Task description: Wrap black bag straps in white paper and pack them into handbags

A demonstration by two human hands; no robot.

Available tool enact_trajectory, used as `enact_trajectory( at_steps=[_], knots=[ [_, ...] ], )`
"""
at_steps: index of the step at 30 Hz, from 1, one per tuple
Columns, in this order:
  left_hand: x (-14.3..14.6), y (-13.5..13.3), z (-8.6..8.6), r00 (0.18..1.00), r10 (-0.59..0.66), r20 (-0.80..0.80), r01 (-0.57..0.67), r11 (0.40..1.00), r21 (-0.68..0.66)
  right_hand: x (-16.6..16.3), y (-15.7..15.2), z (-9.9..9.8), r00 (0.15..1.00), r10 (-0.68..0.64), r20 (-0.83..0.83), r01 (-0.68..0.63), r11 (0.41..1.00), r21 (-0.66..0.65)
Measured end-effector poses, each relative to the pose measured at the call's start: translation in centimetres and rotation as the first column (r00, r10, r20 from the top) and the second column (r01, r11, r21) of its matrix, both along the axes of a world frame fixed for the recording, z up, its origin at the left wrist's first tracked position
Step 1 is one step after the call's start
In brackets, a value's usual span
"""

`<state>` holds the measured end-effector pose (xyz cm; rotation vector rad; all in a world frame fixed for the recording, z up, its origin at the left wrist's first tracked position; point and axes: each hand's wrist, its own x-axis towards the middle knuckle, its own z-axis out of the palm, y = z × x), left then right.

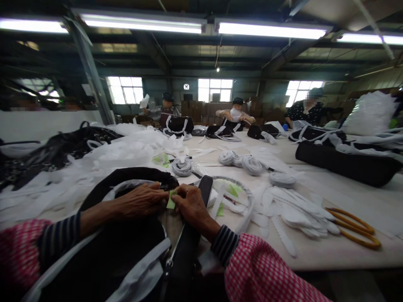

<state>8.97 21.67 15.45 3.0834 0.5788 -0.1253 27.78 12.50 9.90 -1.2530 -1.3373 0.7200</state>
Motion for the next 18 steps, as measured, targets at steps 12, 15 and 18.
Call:
enact_trajectory(
  at_steps=[12,15,18],
  knots=[
    [0.6,-0.6,0.0,1.000,0.013,-0.023,-0.011,0.996,0.093,0.1,0.0,0.1,0.998,0.009,-0.055,-0.009,1.000,-0.007],
    [0.6,-0.4,0.1,0.999,-0.021,-0.040,0.025,0.995,0.093,0.0,-0.1,0.4,0.997,0.003,-0.071,-0.004,1.000,-0.016],
    [0.6,0.0,-0.1,0.997,-0.067,-0.039,0.070,0.995,0.074,-0.1,-0.3,1.2,0.992,-0.018,-0.122,0.010,0.998,-0.068]
  ],
)
